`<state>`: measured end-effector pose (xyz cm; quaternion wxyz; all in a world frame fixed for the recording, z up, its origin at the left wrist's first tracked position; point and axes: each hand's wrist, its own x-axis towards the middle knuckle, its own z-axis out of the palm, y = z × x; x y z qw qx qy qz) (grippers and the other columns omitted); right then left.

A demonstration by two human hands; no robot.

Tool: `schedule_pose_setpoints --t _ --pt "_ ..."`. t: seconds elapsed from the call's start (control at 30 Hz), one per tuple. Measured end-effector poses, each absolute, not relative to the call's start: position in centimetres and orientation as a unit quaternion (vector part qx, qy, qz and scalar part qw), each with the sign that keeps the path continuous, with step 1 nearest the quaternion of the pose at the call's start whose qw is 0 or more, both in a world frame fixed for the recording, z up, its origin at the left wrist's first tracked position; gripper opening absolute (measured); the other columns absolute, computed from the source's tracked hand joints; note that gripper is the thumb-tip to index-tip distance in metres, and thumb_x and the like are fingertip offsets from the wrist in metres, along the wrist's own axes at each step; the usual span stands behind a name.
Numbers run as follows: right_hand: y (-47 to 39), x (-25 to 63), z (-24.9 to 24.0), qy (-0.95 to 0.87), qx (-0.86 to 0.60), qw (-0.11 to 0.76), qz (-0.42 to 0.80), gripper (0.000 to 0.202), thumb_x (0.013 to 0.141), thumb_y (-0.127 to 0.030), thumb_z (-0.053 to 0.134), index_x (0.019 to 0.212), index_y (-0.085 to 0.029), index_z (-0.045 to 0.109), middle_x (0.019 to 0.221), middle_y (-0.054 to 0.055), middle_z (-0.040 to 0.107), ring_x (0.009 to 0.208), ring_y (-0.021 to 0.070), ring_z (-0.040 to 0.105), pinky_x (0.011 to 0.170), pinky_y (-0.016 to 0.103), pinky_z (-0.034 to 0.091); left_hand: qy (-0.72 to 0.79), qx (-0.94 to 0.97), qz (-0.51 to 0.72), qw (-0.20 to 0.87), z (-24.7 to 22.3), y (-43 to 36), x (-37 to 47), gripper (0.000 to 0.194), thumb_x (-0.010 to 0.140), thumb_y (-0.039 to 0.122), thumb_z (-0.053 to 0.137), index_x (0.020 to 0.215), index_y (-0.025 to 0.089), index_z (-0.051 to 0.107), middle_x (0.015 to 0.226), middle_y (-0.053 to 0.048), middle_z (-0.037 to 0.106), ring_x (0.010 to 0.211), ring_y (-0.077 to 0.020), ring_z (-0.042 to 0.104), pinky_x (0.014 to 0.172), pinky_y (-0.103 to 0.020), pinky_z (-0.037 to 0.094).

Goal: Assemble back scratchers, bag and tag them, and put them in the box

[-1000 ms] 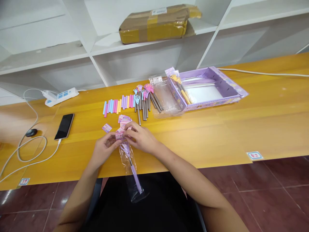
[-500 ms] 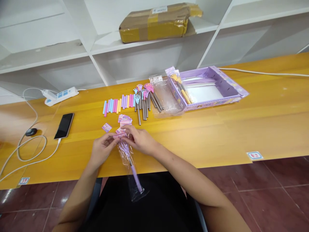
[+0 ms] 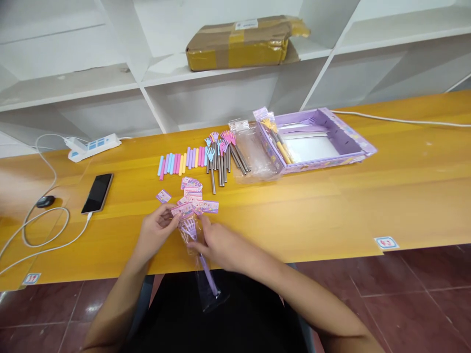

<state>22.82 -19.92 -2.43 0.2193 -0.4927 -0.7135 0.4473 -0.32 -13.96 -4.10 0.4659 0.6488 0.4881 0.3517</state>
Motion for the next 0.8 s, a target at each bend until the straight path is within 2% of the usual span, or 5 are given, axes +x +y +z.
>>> schedule_pose_setpoints --t 0.17,0.37,0.5,0.67,0.8 --pt "-24.8 22.7 -3.5 -0.613 -0.489 0.238 0.574 0.039 0.103 -0.041 0.07 0.134 -0.023 0.056 0.067 -0.006 0.068 0.044 0.0148 0.059 0.045 0.027 0.045 0.449 0.624 0.346 0.537 -3.6 -14.5 -0.2 0.03 0.098 0.047 0.075 0.112 0.02 0.073 0.112 -0.008 0.082 0.102 -0.0245 0.08 0.09 -0.036 0.066" --pt "-26.9 22.6 -5.1 -0.557 -0.493 0.264 0.614 0.032 0.093 -0.052 0.079 0.093 -0.024 0.065 0.072 -0.003 0.066 0.055 0.015 0.062 0.043 0.026 0.047 0.424 0.595 0.361 0.58 -3.3 -15.1 -0.1 0.033 0.097 0.047 0.076 0.117 0.02 0.072 0.115 -0.01 0.082 0.099 -0.025 0.08 0.087 -0.038 0.068" --pt "-26.0 24.4 -4.7 -0.554 -0.509 0.286 0.594 0.03 0.095 -0.054 0.077 0.099 -0.024 0.072 0.078 0.0 0.069 0.061 0.0166 0.065 0.045 0.027 0.05 0.402 0.576 0.384 0.599 -3.0 -15.1 -0.3 0.043 0.102 0.051 0.069 0.132 0.021 0.065 0.124 -0.012 0.08 0.095 -0.024 0.081 0.088 -0.041 0.069" --pt "-19.9 33.4 0.1 -0.614 -0.618 0.365 0.329 0.035 0.108 -0.054 0.055 0.099 -0.025 0.072 0.08 0.003 0.069 0.06 0.0179 0.06 0.056 0.033 0.052 0.421 0.614 0.369 0.556 -4.1 -14.5 -0.7 0.044 0.106 0.054 0.06 0.135 0.021 0.065 0.126 -0.014 0.079 0.098 -0.0251 0.081 0.091 -0.041 0.068" --pt "-11.1 42.3 3.2 -0.625 -0.723 0.291 -0.045 0.031 0.109 -0.034 0.046 0.099 -0.02 0.071 0.089 0.013 0.071 0.086 0.0262 0.067 0.079 0.039 0.05 0.457 0.647 0.334 0.51 -4.9 -14.1 -1.0 0.041 0.107 0.052 0.059 0.133 0.023 0.067 0.123 -0.012 0.08 0.102 -0.0262 0.08 0.094 -0.043 0.066"
